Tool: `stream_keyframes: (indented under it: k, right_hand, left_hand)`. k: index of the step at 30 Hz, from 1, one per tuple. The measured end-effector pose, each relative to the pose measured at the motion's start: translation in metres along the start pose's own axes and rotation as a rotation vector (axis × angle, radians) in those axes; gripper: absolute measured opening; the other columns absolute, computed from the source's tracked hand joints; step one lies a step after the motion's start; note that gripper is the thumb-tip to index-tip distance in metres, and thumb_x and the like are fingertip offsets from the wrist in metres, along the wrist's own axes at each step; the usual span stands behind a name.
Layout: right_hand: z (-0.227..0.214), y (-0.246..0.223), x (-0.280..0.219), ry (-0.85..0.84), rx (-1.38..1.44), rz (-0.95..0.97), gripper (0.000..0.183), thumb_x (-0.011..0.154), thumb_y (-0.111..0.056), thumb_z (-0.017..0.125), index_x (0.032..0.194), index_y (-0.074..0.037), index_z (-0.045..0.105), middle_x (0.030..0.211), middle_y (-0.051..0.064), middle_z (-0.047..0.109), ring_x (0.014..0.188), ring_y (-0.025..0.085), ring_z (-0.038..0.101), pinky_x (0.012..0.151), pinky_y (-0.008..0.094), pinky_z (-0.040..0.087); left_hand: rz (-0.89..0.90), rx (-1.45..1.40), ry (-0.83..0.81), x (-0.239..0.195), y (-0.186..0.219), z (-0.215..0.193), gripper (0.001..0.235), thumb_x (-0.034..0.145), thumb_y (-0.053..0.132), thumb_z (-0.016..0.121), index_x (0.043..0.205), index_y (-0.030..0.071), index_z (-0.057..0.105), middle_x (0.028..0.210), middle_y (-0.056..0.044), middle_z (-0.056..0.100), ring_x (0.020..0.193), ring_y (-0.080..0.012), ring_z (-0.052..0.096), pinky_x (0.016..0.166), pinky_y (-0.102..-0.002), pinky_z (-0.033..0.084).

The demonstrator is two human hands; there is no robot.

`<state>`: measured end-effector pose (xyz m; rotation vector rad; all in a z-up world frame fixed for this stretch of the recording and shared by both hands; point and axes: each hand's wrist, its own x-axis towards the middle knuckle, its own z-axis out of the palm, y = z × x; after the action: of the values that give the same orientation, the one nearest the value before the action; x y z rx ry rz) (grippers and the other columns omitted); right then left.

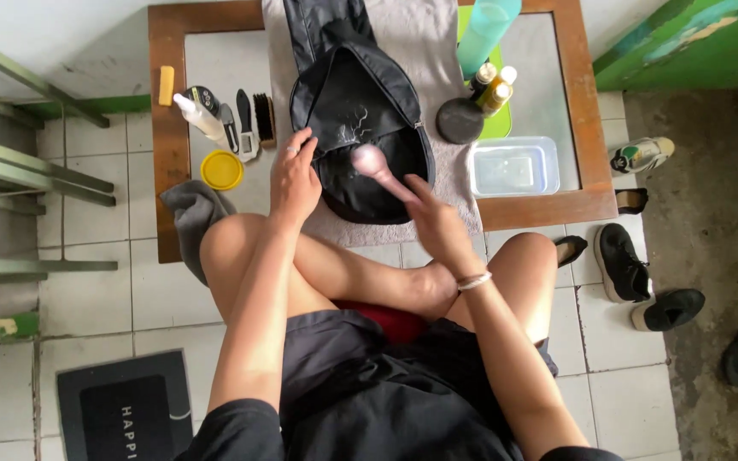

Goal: The person scrubs the inside of a black bag with a toothbrush and cleaning solution, then wipes the interior with a cloth. They flip the bag over and continue scrubbing the exterior surface with the toothbrush.

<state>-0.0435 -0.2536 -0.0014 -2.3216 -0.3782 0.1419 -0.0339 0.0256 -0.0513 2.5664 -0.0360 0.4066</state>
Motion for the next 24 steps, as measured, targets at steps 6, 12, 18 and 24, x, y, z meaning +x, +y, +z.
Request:
stream_keyframes:
  k: [6,12,18,24]
  right_hand:
    - [0.048,-0.003,0.016,0.03,-0.257,-0.199,0.027,0.105,-0.027,0.056,0.125,-0.029,0.074,0.089,-0.001,0.077,0.073,0.024,0.074,0.061,0.039,0.06]
    - [0.068,0.02,-0.002,-0.113,-0.285,-0.23,0.04,0.103,-0.017,0.048,0.137,-0.027,0.067,0.079,0.009,0.074,0.07,0.031,0.074,0.061,0.048,0.059]
    - [0.043,0.022,-0.028,-0.215,0.09,0.013,0.034,0.1,-0.015,0.053,0.127,-0.019,0.073,0.108,0.007,0.079,0.101,0.032,0.074,0.083,0.044,0.059]
    - [0.01,0.022,-0.03,-0.302,0.139,0.097,0.032,0.1,-0.016,0.055,0.124,-0.022,0.076,0.112,0.007,0.078,0.108,0.032,0.071,0.095,0.045,0.057]
  left_hand:
    - [0.009,0.126,0.169,0.002,-0.025,0.024,0.033,0.096,0.001,0.06,0.127,0.001,0.072,0.159,-0.014,0.038,0.139,-0.0378,0.043,0.109,-0.048,0.047]
    - [-0.113,0.193,-0.112,0.001,-0.042,0.04,0.046,0.108,0.023,0.048,0.152,0.01,0.052,0.166,-0.006,0.032,0.146,-0.0304,0.04,0.102,-0.053,0.046]
    - [-0.13,0.26,-0.134,0.004,-0.043,0.042,0.048,0.107,0.024,0.05,0.154,0.013,0.049,0.167,-0.005,0.031,0.148,-0.0286,0.037,0.102,-0.05,0.046]
    - [-0.125,0.116,-0.173,0.007,-0.036,0.029,0.047,0.106,0.017,0.052,0.152,0.005,0.051,0.165,-0.014,0.034,0.147,-0.0371,0.038,0.106,-0.05,0.046]
